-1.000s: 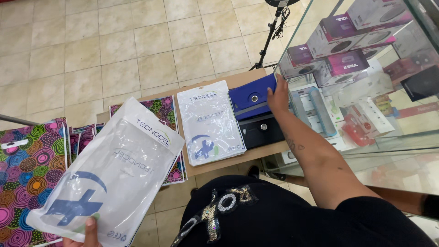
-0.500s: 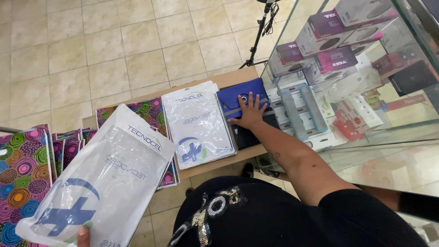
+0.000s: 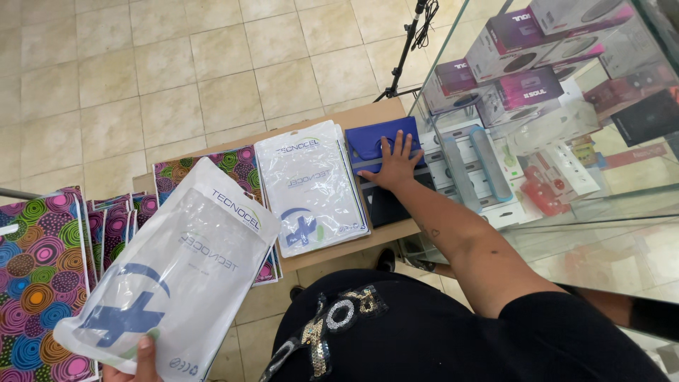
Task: The person sorts through colorful patterned bags and white plastic envelopes on a wooden counter, placing items into a black leather folder and checking the contents of the envelopes.
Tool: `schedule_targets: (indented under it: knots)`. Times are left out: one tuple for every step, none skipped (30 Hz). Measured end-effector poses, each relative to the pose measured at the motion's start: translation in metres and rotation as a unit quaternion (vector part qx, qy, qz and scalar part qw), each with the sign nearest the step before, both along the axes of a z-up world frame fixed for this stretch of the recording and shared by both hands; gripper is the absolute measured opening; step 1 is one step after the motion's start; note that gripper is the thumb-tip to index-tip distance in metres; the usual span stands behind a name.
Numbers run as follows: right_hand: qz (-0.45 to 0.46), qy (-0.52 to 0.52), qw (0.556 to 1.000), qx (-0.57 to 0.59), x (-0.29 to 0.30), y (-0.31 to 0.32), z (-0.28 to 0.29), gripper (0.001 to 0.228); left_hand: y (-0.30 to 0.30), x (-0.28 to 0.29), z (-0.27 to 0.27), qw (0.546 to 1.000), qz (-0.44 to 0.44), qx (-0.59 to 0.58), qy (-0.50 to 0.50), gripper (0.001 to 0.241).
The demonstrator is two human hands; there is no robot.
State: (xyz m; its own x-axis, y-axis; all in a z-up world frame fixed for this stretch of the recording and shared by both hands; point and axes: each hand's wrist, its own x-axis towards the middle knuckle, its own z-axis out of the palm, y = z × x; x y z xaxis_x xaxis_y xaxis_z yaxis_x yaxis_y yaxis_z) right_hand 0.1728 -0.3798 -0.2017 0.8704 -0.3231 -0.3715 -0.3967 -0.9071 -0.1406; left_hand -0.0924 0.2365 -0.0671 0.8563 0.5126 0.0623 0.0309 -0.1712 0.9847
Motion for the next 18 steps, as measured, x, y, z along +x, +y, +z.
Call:
schedule_targets:
  knots:
    - [0.002,0.032,0.999,-0.017,0.005,0.006,0.003,0.137,-0.031,0.037,0.015,1.000,0.002,-0.003,-0.002,0.079]
    - [0.004,0.031,0.999,-0.017,0.009,0.014,0.009,0.137,-0.038,0.039,0.018,1.000,0.004,-0.003,-0.003,0.079]
    - [-0.015,0.045,0.999,0.010,0.011,0.022,0.013,0.136,-0.046,0.039,0.022,0.999,0.023,-0.032,-0.003,0.073]
    - [-0.034,0.060,0.997,0.037,0.012,0.030,0.018,0.135,-0.053,0.039,0.026,0.997,0.042,-0.062,-0.004,0.067]
    - [-0.032,0.060,0.997,0.038,0.014,0.033,0.016,0.135,-0.053,0.039,0.027,0.997,0.044,-0.061,-0.004,0.067]
    - [-0.031,0.071,0.996,0.038,0.015,0.037,0.014,0.127,-0.052,0.039,0.028,0.998,0.050,-0.043,0.009,0.063]
    - [-0.030,0.081,0.996,0.038,0.018,0.041,0.012,0.120,-0.052,0.040,0.029,0.998,0.057,-0.025,0.021,0.060]
    - [-0.028,0.080,0.996,0.039,0.019,0.042,0.010,0.120,-0.048,0.040,0.024,0.998,0.058,-0.024,0.020,0.060]
    - [-0.016,0.075,0.996,0.033,0.019,0.044,0.008,0.115,-0.044,0.040,0.020,0.998,0.064,-0.006,0.015,0.061]
    - [-0.005,0.070,0.997,0.026,0.019,0.045,0.006,0.110,-0.040,0.039,0.016,0.997,0.070,0.012,0.010,0.062]
    - [-0.004,0.070,0.997,0.027,0.018,0.042,0.004,0.110,-0.043,0.040,0.018,0.997,0.071,0.013,0.010,0.062]
    - [0.006,0.062,0.998,0.026,0.016,0.039,0.002,0.109,-0.045,0.040,0.021,0.998,0.069,0.008,0.006,0.065]
    - [0.015,0.053,0.998,0.025,0.014,0.035,0.001,0.108,-0.047,0.041,0.023,0.998,0.068,0.002,0.003,0.068]
    - [0.017,0.053,0.998,0.025,0.013,0.032,-0.008,0.108,-0.047,0.040,0.022,0.998,0.069,0.002,0.003,0.068]
    - [0.025,0.037,0.999,0.024,0.013,0.028,-0.016,0.107,-0.048,0.040,0.021,0.996,0.089,-0.007,0.013,0.066]
    - [0.033,0.021,0.999,0.022,0.013,0.025,-0.023,0.106,-0.049,0.039,0.020,0.994,0.110,-0.016,0.023,0.065]
    - [0.036,0.021,0.999,0.023,0.014,0.026,-0.023,0.106,-0.050,0.040,0.019,0.993,0.113,-0.015,0.023,0.065]
    - [0.026,0.024,0.999,0.015,0.014,0.028,-0.022,0.105,-0.051,0.040,0.019,0.992,0.113,-0.049,0.014,0.062]
